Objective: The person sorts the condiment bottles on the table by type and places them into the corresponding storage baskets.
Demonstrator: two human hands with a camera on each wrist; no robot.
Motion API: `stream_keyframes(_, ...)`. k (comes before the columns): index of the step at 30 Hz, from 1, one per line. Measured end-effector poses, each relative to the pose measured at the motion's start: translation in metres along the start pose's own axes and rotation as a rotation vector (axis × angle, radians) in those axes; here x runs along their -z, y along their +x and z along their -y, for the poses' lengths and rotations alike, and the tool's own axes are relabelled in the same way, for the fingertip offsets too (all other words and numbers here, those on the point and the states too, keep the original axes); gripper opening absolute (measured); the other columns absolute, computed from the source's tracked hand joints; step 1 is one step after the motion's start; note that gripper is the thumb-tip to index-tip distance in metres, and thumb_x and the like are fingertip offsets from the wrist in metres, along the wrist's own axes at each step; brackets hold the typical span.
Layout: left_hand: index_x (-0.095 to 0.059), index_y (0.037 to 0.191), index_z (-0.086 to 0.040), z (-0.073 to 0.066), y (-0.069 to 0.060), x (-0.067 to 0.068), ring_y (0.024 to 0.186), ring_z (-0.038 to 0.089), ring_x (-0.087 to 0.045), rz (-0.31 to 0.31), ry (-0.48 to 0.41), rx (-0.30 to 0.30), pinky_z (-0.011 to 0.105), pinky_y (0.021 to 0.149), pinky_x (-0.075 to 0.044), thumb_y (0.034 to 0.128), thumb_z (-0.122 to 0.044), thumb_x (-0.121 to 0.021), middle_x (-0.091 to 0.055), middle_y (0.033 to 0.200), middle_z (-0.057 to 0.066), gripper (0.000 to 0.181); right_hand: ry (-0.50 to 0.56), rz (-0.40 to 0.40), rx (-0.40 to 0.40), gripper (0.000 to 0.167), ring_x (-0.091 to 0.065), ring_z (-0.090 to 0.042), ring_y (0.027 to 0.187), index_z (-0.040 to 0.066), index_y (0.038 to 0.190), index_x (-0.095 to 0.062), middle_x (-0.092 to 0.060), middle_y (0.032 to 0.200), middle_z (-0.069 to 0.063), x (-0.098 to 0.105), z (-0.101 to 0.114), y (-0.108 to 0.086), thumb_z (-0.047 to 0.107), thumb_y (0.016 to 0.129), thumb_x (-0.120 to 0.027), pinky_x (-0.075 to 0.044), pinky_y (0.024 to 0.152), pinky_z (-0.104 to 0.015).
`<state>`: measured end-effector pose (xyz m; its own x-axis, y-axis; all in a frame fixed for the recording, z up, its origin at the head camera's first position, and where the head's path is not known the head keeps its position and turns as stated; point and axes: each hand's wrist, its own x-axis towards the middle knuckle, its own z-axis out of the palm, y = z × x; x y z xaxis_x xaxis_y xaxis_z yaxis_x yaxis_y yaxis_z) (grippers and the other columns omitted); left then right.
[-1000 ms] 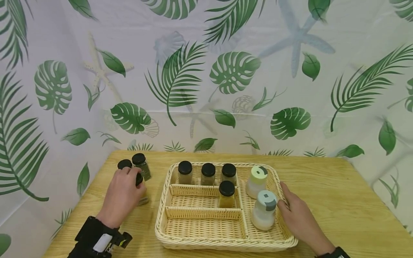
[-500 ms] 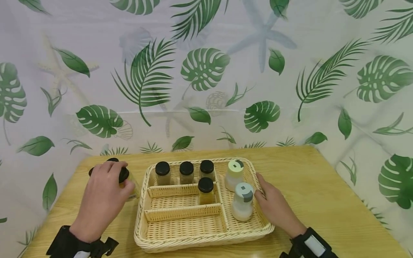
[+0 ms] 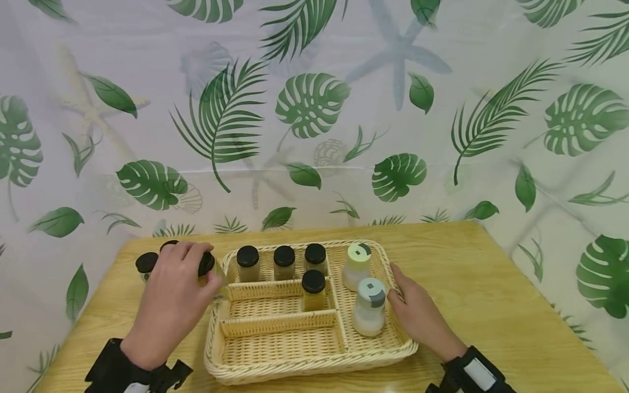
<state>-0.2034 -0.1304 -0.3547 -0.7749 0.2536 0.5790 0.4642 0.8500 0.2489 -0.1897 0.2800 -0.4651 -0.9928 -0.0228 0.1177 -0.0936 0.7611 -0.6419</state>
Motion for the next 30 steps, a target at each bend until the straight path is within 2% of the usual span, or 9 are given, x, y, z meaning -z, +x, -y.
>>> stream_keyframes(4,-0.066,0.117,-0.001,-0.008,0.004,-0.005,0.107,0.037,-0.055,0.041,-0.012,0.003,0.050,0.088,-0.048,0.0849,-0.004,-0.061,-0.063,0.112,0.018,0.033,-0.003,0.004,-0.014,0.060,-0.033,-0.044,0.145,-0.003,0.159,-0.018,-0.032,0.158,-0.029,0.002,-0.001,-0.001,0.015,0.106,-0.039,-0.031,0.113,-0.059)
stream_keyframes(8,-0.065,0.120,-0.002,-0.015,0.005,-0.013,0.111,0.035,-0.055,0.082,-0.013,-0.035,0.046,0.092,-0.048,0.0885,-0.006,-0.060,-0.062,0.115,0.016,0.032,-0.002,-0.003,-0.021,0.060,-0.033,-0.043,0.145,-0.002,0.159,-0.018,-0.032,0.158,-0.029,0.005,-0.001,-0.003,0.016,0.106,-0.039,-0.031,0.113,-0.059)
stream_keyframes(13,-0.067,0.120,-0.002,-0.022,0.006,-0.026,0.105,0.031,-0.057,0.129,-0.023,-0.068,0.039,0.084,-0.050,0.0879,-0.006,-0.064,-0.062,0.112,0.014,0.032,-0.006,0.001,-0.019,0.060,-0.036,-0.041,0.145,-0.002,0.159,-0.017,-0.032,0.158,-0.029,0.007,-0.003,-0.004,0.017,0.106,-0.040,-0.036,0.111,-0.058)
stream_keyframes(16,-0.067,0.118,-0.001,-0.024,0.006,-0.032,0.103,0.031,-0.058,0.147,-0.021,-0.081,0.039,0.082,-0.050,0.0863,-0.006,-0.066,-0.063,0.110,0.014,0.032,-0.016,0.005,-0.021,0.061,-0.041,-0.039,0.142,-0.002,0.159,-0.017,-0.032,0.158,-0.028,0.007,-0.003,-0.003,0.017,0.106,-0.040,-0.040,0.108,-0.056)
stream_keyframes(18,-0.067,0.118,0.000,-0.024,0.006,-0.035,0.100,0.030,-0.059,0.159,-0.020,-0.088,0.039,0.081,-0.050,0.0853,-0.007,-0.068,-0.063,0.108,0.014,0.033,-0.024,0.004,-0.017,0.060,-0.047,-0.035,0.136,-0.003,0.159,-0.018,-0.033,0.157,-0.029,0.007,-0.002,-0.002,0.017,0.106,-0.040,-0.044,0.102,-0.051)
stream_keyframes(21,-0.068,0.116,0.000,-0.023,0.004,-0.040,0.096,0.029,-0.058,0.170,-0.009,-0.106,0.038,0.079,-0.050,0.0844,-0.006,-0.070,-0.063,0.105,0.013,0.032,-0.022,0.006,-0.008,0.060,-0.040,-0.040,0.142,-0.003,0.158,-0.019,-0.033,0.156,-0.030,0.007,0.001,-0.002,0.016,0.106,-0.041,-0.041,0.107,-0.057)
stream_keyframes(22,-0.068,0.114,-0.001,-0.023,0.003,-0.041,0.095,0.029,-0.058,0.179,-0.007,-0.109,0.037,0.078,-0.050,0.0845,-0.006,-0.070,-0.062,0.104,0.013,0.030,-0.023,0.006,-0.004,0.060,-0.044,-0.038,0.139,-0.004,0.158,-0.019,-0.034,0.156,-0.030,0.006,0.002,-0.001,0.016,0.106,-0.041,-0.043,0.104,-0.054)
stream_keyframes(25,-0.068,0.110,-0.003,-0.022,0.002,-0.044,0.091,0.026,-0.056,0.218,-0.009,-0.098,0.036,0.076,-0.049,0.0851,-0.005,-0.070,-0.061,0.101,0.011,0.025,-0.020,0.016,-0.002,0.060,-0.040,-0.040,0.142,-0.003,0.158,-0.019,-0.034,0.156,-0.030,0.005,0.003,0.000,0.017,0.107,-0.040,-0.043,0.105,-0.055)
stream_keyframes(30,-0.068,0.109,-0.005,-0.020,0.000,-0.047,0.087,0.024,-0.052,0.325,-0.028,-0.031,0.035,0.073,-0.044,0.0863,-0.005,-0.070,-0.058,0.097,0.008,0.022,-0.014,0.034,-0.007,0.060,-0.036,-0.040,0.144,-0.002,0.159,-0.018,-0.033,0.157,-0.029,0.002,0.005,0.003,0.018,0.107,-0.040,-0.042,0.105,-0.053)
